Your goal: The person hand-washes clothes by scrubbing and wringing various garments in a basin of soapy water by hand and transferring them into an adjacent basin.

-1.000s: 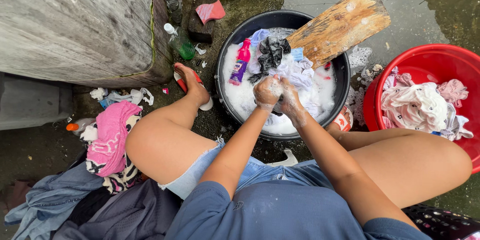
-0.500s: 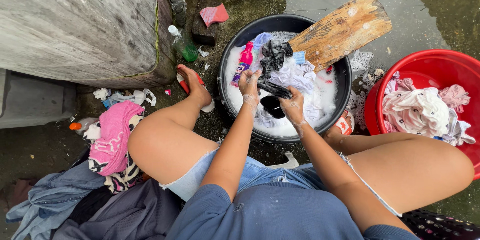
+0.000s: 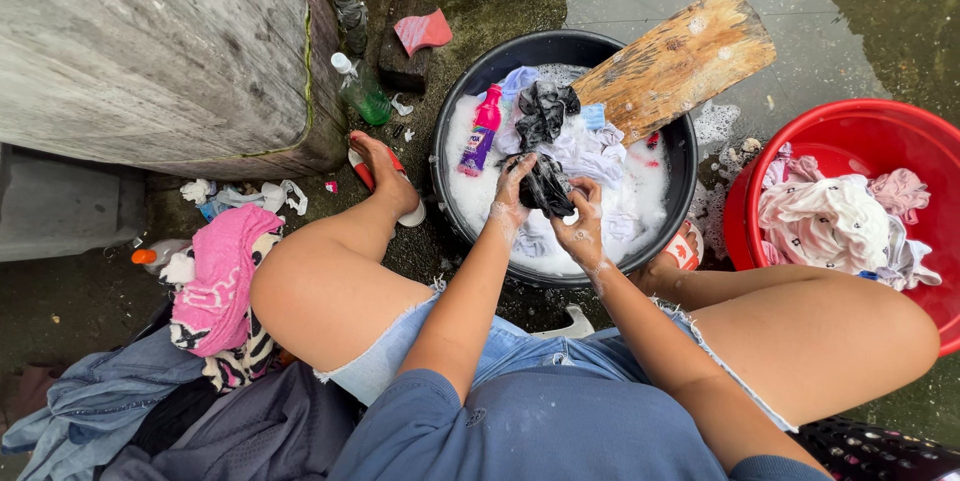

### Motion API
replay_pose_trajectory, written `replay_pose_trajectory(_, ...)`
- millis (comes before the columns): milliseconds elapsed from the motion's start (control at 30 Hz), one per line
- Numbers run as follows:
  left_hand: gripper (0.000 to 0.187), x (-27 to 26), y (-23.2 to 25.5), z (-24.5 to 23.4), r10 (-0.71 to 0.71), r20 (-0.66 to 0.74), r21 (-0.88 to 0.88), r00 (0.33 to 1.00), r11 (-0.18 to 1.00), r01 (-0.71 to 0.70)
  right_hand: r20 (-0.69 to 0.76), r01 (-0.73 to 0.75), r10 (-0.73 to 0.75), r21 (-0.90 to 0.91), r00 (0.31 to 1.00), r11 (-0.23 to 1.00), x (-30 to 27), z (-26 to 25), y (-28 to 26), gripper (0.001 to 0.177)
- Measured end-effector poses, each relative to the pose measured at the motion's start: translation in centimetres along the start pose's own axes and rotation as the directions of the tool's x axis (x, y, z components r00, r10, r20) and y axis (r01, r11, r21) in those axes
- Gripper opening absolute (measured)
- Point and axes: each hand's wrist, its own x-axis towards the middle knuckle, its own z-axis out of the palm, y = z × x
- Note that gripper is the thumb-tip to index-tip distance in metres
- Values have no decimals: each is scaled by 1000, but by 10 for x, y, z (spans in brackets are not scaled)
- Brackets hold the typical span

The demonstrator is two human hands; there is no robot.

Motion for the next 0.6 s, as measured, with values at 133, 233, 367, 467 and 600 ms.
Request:
replay_pose_trajectory(133,41,-7,17,11,587,271,816,763,280,-505,680,-907,603,345,418,240,-3,-6,6,46)
replay_pose_trajectory(233,36,-36,22,43,454,612,721,647,17,-693,659,-708,726,607,195,-361,12,-3,10,56)
replay_pose_trajectory(367,28,-70,16,94,356,800,557,483,-139,-819,729,-573,466,683,500,-454,28,16,56,61)
replay_pose_trajectory(467,29,-74,13,104,503,826,458,255,-332,-825,532,-483,549,840,644,-248,23,28,89,42)
replay_pose_trajectory(600,18,-44,-25,65,656,521,671,547,81,-737,207,-383,696,918,688,106,14,48,94,19)
